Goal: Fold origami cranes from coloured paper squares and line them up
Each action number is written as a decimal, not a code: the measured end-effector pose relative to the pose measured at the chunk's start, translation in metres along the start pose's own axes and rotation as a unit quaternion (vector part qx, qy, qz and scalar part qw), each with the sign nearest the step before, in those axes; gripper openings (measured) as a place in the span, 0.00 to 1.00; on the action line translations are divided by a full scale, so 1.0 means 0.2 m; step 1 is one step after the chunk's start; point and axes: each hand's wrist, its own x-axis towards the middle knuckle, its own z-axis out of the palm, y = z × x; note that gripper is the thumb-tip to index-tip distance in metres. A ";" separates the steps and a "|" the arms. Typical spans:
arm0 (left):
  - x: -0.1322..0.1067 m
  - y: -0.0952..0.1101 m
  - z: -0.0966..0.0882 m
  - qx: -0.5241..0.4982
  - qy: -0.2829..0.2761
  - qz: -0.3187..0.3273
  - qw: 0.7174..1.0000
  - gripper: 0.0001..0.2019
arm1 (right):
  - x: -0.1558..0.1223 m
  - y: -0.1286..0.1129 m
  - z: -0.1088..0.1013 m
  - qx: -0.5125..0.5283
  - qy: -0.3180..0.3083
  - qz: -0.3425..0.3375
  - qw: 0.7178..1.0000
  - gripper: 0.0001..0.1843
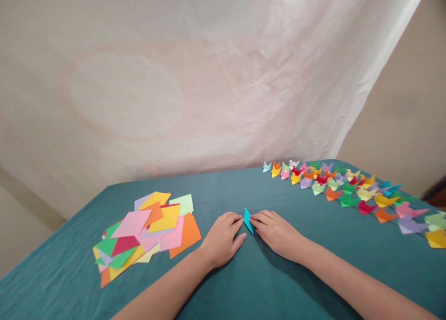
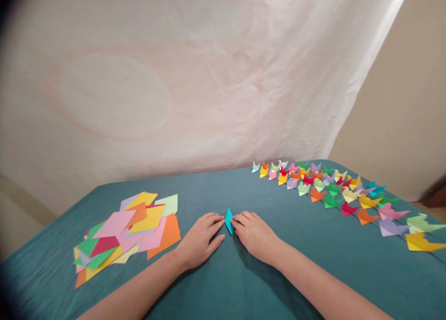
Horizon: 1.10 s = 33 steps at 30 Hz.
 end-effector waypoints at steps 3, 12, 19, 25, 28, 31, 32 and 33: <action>0.00 0.00 0.00 -0.004 -0.003 0.002 1.000 0.17 | -0.01 0.00 0.00 0.017 0.006 -0.001 1.000 0.16; 0.00 0.00 0.00 -0.011 0.002 -0.001 1.000 0.17 | -0.01 0.01 -0.01 0.020 0.003 -0.006 1.000 0.18; 0.00 0.00 0.00 -0.016 -0.005 -0.003 1.000 0.17 | -0.01 0.01 -0.01 0.025 -0.007 -0.004 1.000 0.17; 0.00 0.00 -0.01 -0.025 -0.003 0.002 1.000 0.17 | -0.01 0.01 0.00 0.027 -0.003 -0.007 1.000 0.16; 0.00 0.00 0.00 -0.029 -0.004 0.002 1.000 0.17 | -0.01 0.01 0.00 0.029 -0.003 -0.003 1.000 0.16; 0.00 0.00 0.00 -0.028 -0.009 0.002 1.000 0.18 | -0.01 0.01 -0.01 0.031 -0.002 0.002 1.000 0.17; 0.00 0.00 0.00 -0.028 -0.010 0.001 1.000 0.18 | -0.01 0.01 -0.01 0.031 -0.002 0.004 1.000 0.17; 0.00 0.00 0.00 -0.028 -0.011 0.001 1.000 0.18 | -0.01 0.01 -0.01 0.031 -0.003 0.006 0.999 0.17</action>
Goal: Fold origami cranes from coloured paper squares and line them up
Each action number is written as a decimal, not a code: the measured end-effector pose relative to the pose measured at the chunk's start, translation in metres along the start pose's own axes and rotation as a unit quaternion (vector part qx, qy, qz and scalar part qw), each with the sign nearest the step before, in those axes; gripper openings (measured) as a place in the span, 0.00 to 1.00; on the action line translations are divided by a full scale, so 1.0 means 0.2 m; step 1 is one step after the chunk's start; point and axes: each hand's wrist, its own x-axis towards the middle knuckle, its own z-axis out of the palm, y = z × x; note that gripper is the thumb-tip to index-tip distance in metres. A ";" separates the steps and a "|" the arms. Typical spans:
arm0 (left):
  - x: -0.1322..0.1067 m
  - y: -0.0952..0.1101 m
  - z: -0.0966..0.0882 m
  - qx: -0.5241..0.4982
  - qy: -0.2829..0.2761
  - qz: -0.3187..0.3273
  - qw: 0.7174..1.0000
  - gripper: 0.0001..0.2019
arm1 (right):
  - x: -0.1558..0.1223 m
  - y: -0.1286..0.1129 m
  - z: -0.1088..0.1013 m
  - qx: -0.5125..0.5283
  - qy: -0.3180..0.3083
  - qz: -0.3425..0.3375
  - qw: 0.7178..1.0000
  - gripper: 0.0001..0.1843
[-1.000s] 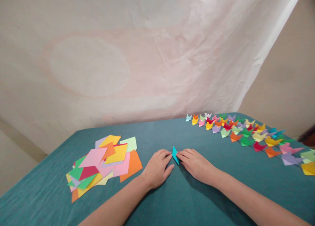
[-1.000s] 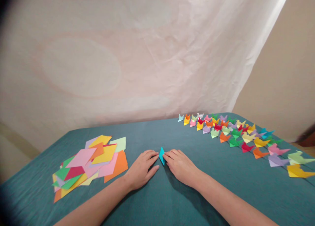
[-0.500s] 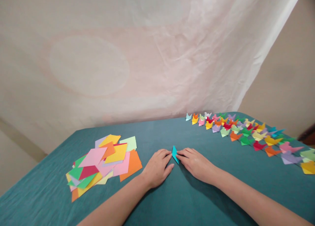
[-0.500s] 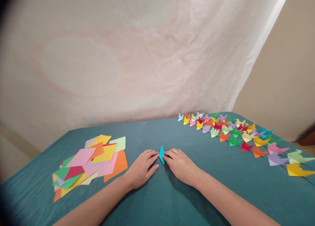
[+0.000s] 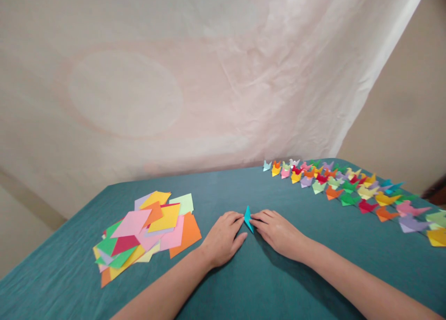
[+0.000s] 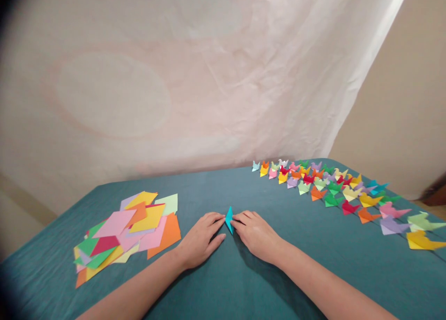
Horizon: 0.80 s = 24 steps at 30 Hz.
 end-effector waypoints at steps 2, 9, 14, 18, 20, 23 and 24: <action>0.00 0.00 0.00 0.000 -0.002 -0.001 1.000 0.18 | 0.00 0.00 0.00 0.001 -0.003 0.003 1.000 0.17; 0.00 0.00 0.00 -0.002 -0.004 0.000 1.000 0.18 | 0.00 0.00 0.00 0.004 -0.005 0.005 1.000 0.18; 0.00 0.00 0.00 0.000 -0.008 -0.001 1.000 0.18 | 0.00 0.00 0.00 0.001 -0.004 0.008 1.000 0.17; 0.00 0.00 0.00 -0.004 -0.009 0.000 1.000 0.18 | 0.00 0.00 0.00 0.004 0.000 0.009 1.000 0.16; 0.00 -0.01 0.00 -0.005 -0.008 0.001 1.000 0.18 | 0.01 -0.01 -0.01 0.007 -0.001 0.010 1.000 0.15; 0.00 0.00 0.00 -0.005 -0.008 0.001 1.000 0.18 | 0.01 -0.02 -0.01 0.012 -0.003 0.013 1.000 0.14; 0.00 0.00 0.00 -0.004 -0.008 0.001 1.000 0.18 | 0.01 -0.02 -0.01 0.013 -0.002 0.014 1.000 0.14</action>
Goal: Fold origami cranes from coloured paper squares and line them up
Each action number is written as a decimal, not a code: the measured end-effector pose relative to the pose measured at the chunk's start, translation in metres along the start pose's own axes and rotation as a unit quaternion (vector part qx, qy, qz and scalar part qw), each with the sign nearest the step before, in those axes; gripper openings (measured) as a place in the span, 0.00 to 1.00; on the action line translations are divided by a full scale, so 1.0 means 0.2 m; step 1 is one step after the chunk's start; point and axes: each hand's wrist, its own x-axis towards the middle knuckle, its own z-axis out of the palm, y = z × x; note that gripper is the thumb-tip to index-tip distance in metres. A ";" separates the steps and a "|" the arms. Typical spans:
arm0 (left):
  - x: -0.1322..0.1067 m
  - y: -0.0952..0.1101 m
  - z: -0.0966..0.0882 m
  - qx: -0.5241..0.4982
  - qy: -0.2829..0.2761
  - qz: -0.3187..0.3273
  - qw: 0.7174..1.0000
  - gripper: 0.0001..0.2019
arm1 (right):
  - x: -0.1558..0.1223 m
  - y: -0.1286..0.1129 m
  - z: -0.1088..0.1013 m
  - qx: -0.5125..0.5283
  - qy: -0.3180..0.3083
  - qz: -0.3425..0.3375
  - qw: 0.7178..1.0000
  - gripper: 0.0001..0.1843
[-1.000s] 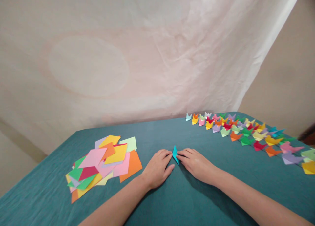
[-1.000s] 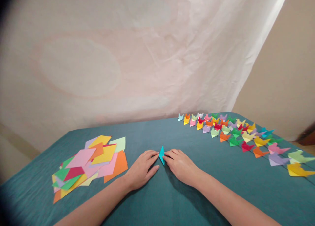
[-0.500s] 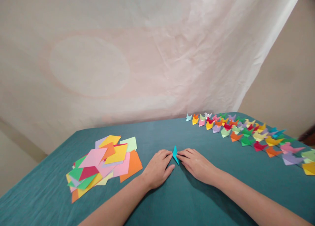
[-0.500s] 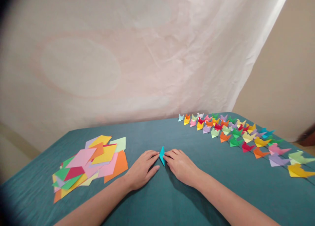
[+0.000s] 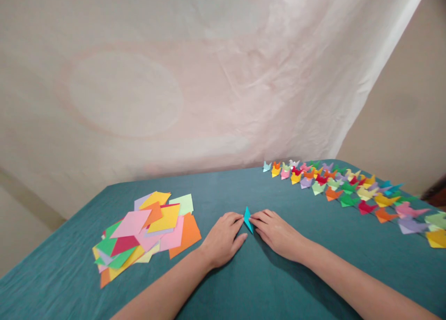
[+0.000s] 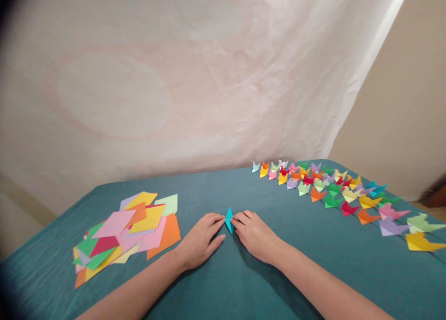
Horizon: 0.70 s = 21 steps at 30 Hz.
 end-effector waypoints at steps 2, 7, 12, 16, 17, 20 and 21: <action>0.00 0.00 0.00 0.001 0.000 -0.001 1.000 0.18 | 0.00 0.00 0.00 0.000 0.002 0.002 1.000 0.13; 0.00 0.00 0.00 -0.002 0.003 0.000 1.000 0.19 | 0.02 0.00 0.01 -0.011 0.003 0.009 1.000 0.13; 0.00 0.01 -0.01 -0.007 -0.005 0.002 1.000 0.21 | 0.03 0.01 0.01 -0.011 0.006 0.013 1.000 0.13; 0.00 0.01 -0.02 -0.009 -0.024 0.009 1.000 0.23 | 0.02 0.01 0.01 -0.010 0.012 0.012 1.000 0.13; 0.00 0.01 -0.02 -0.009 -0.029 0.011 0.999 0.24 | 0.02 0.01 0.01 -0.009 0.013 0.011 1.000 0.13; 0.00 0.01 -0.01 -0.005 -0.037 0.015 0.999 0.26 | 0.02 0.01 0.02 -0.010 0.018 0.006 1.000 0.13; 0.00 0.00 -0.01 -0.004 -0.040 0.017 0.999 0.26 | 0.02 0.01 0.03 -0.009 0.021 0.005 1.000 0.13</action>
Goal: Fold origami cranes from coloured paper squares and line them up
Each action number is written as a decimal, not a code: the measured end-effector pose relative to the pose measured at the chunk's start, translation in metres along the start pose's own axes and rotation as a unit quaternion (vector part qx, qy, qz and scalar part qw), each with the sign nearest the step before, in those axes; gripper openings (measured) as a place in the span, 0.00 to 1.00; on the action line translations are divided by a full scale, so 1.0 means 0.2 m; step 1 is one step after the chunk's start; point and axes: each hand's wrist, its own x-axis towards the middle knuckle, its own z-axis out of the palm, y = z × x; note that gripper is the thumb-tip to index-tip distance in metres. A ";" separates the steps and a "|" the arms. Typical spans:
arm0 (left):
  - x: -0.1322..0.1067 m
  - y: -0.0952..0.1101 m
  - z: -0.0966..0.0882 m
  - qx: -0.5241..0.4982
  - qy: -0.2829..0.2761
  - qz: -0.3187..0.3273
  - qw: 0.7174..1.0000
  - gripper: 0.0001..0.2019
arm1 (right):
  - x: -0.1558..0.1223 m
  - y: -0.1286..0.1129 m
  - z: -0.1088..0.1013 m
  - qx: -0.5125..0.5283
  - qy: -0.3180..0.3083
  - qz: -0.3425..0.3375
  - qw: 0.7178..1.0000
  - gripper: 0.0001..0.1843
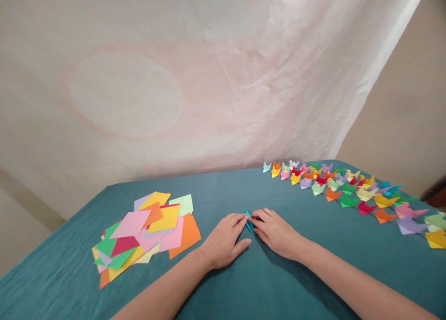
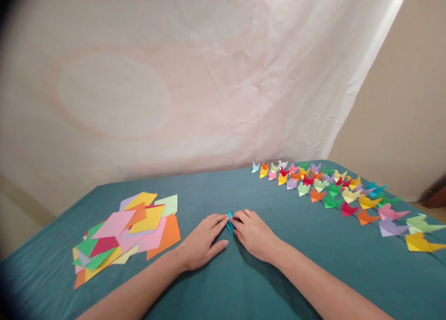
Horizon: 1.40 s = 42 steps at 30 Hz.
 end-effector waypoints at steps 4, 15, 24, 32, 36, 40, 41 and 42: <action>0.00 0.00 0.00 0.011 -0.023 0.005 1.000 0.29 | 0.00 0.01 0.02 0.005 0.018 -0.007 1.000 0.12; 0.01 0.00 -0.01 0.048 -0.067 0.011 0.997 0.31 | -0.02 0.03 0.04 0.011 0.042 -0.032 0.999 0.12; 0.00 -0.01 -0.01 0.051 -0.056 0.012 0.997 0.30 | -0.03 0.03 0.03 0.035 0.042 -0.029 0.998 0.13; 0.00 0.00 -0.01 0.046 -0.048 0.008 0.998 0.29 | -0.05 0.03 0.04 0.057 0.090 0.022 0.994 0.19; 0.01 0.00 -0.01 0.047 -0.044 0.006 0.998 0.29 | -0.05 0.04 0.05 0.028 0.058 0.009 0.998 0.23; 0.01 0.00 -0.01 0.052 -0.041 0.003 0.998 0.29 | -0.03 0.04 0.05 0.001 0.023 0.004 1.000 0.22; 0.01 0.00 -0.01 0.053 -0.039 0.004 0.998 0.28 | -0.03 0.04 0.05 -0.002 0.017 0.005 1.000 0.21; 0.01 0.00 -0.01 0.053 -0.037 0.005 0.998 0.28 | -0.03 0.04 0.05 -0.004 0.011 0.006 1.000 0.21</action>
